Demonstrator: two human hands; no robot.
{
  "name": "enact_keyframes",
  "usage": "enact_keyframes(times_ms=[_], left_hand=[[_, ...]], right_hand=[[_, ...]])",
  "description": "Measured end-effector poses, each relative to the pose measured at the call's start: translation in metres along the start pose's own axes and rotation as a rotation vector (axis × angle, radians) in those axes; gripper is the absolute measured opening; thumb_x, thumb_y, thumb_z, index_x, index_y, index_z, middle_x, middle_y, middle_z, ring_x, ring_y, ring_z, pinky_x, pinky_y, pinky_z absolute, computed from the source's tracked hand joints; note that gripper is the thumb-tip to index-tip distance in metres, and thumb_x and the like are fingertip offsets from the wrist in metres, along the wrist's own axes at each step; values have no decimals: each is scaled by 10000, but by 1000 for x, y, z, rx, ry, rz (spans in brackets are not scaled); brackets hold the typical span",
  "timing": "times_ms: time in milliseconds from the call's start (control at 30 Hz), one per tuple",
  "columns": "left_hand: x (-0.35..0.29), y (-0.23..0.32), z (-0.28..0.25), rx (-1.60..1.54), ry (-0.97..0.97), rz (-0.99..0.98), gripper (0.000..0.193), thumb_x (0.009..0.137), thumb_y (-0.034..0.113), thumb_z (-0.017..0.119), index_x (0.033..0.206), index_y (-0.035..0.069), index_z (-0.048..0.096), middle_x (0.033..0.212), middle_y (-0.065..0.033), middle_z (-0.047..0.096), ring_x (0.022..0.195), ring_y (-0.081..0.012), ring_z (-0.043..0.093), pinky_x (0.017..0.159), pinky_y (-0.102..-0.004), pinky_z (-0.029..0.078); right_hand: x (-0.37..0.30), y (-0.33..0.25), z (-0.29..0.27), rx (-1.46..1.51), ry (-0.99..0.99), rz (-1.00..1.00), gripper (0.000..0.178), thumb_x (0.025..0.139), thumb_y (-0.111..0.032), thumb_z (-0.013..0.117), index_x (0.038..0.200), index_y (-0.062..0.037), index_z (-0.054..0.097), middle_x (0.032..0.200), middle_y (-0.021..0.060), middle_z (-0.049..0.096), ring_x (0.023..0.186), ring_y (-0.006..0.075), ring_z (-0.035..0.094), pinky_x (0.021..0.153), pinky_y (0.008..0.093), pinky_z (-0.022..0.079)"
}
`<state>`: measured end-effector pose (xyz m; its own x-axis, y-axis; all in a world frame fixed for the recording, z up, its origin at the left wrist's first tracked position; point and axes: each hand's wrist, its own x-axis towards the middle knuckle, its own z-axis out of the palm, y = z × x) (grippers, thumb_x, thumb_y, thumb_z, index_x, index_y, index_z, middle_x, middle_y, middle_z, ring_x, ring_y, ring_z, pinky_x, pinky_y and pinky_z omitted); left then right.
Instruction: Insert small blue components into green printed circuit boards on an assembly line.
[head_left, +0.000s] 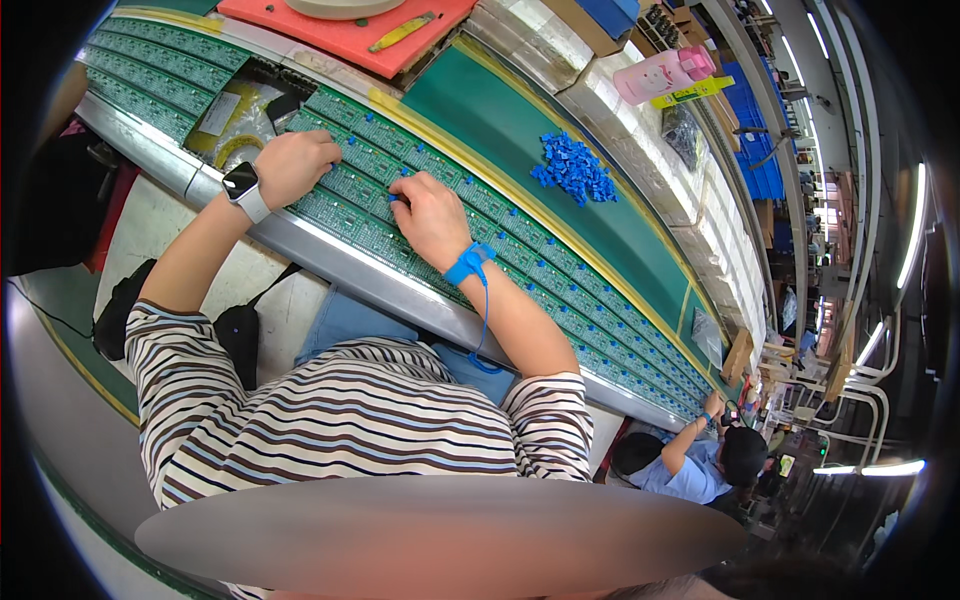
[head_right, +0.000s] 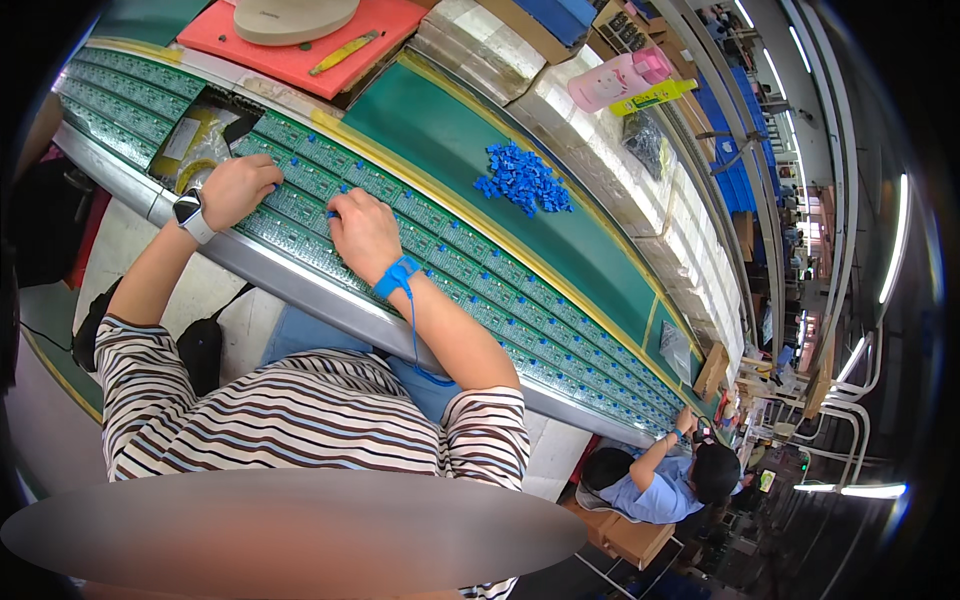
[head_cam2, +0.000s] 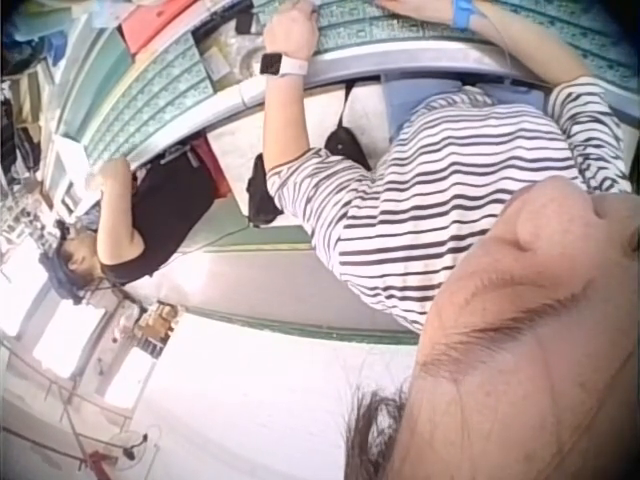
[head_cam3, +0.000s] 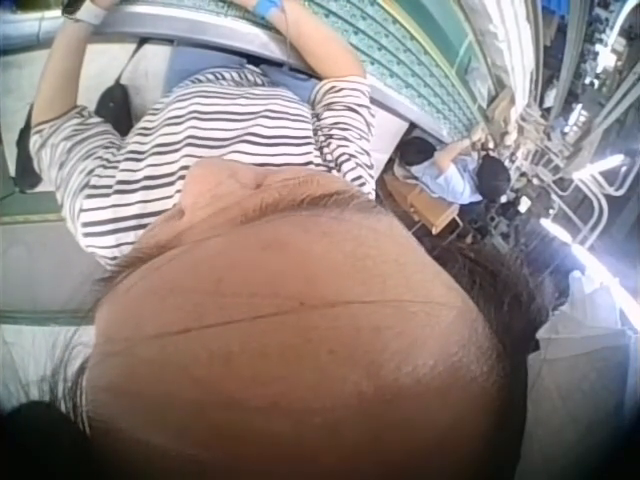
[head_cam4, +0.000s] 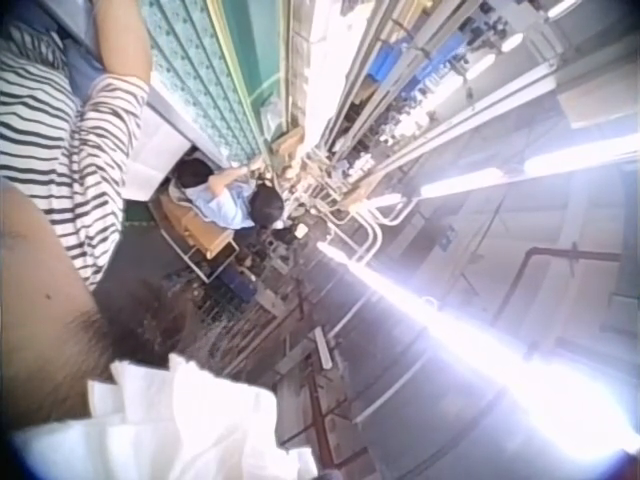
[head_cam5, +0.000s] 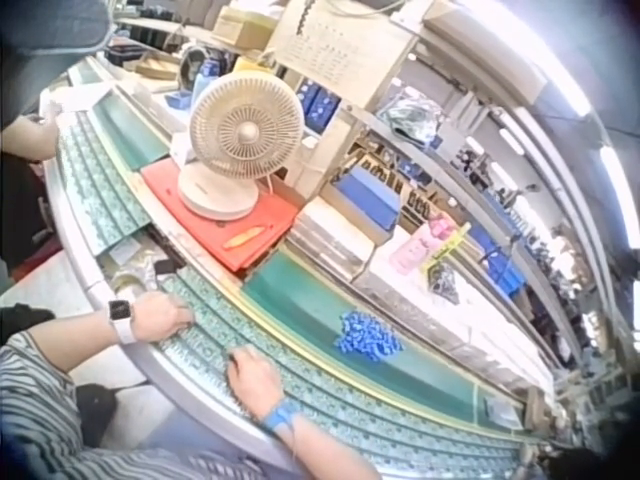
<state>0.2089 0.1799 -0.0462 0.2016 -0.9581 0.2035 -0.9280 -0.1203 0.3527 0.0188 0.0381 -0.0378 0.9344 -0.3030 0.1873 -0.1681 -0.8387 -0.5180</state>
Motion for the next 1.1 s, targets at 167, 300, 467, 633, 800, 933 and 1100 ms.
enact_keyframes(times_ms=[167, 300, 467, 633, 800, 933, 1100], left_hand=[[-2, 2, 2, 23, -23, 11, 102, 733, 82, 613, 834, 69, 604, 806, -87, 577, 736, -292, 590, 634, -385, 483], [-10, 12, -6, 43, 8, -42, 204, 741, 87, 613, 943, 72, 590, 835, -93, 604, 763, -286, 598, 642, -384, 485], [-24, 15, -4, 135, 3, -110, 246, 757, 81, 587, 1002, 60, 579, 853, -106, 620, 799, -277, 603, 665, -383, 487], [-33, 18, -3, 165, 84, -97, 233, 783, 69, 533, 1008, 14, 563, 944, -131, 632, 875, -273, 607, 720, -357, 495], [-32, 18, 1, 183, 93, -98, 246, 782, 67, 538, 1022, 16, 561, 985, -149, 628, 915, -291, 603, 755, -363, 493], [-30, 22, 1, 121, 74, -124, 265, 774, 62, 559, 1035, 17, 559, 1011, -158, 624, 947, -308, 595, 793, -376, 484], [-34, 20, 2, 130, 172, -79, 231, 788, 55, 558, 1015, 19, 560, 992, -154, 624, 942, -297, 597, 764, -362, 501]], right_hand=[[0, 3, 2, 13, 2, 19, 126, 752, -84, 621, 872, -47, 622, 838, 125, 584, 759, 307, 591, 685, 399, 483], [0, 3, 4, 13, -11, 37, 126, 750, -83, 622, 871, -46, 624, 828, 124, 581, 754, 295, 592, 683, 390, 480], [1, 4, 6, 11, -19, 51, 116, 750, -82, 620, 860, -45, 628, 817, 121, 579, 750, 285, 595, 682, 383, 480], [0, 4, 8, 20, -23, 60, 110, 750, -88, 619, 849, -43, 632, 812, 116, 582, 734, 273, 599, 671, 379, 484], [0, 4, 7, -7, -14, 51, 103, 749, -92, 612, 839, -47, 633, 805, 112, 583, 727, 277, 596, 669, 384, 484], [1, 6, 10, -148, 10, -76, 102, 742, -103, 616, 829, -54, 634, 805, 105, 588, 755, 293, 591, 678, 400, 474], [2, 7, -9, -82, 61, -52, 145, 741, -112, 616, 877, -67, 643, 806, 119, 589, 760, 303, 591, 667, 409, 475]])
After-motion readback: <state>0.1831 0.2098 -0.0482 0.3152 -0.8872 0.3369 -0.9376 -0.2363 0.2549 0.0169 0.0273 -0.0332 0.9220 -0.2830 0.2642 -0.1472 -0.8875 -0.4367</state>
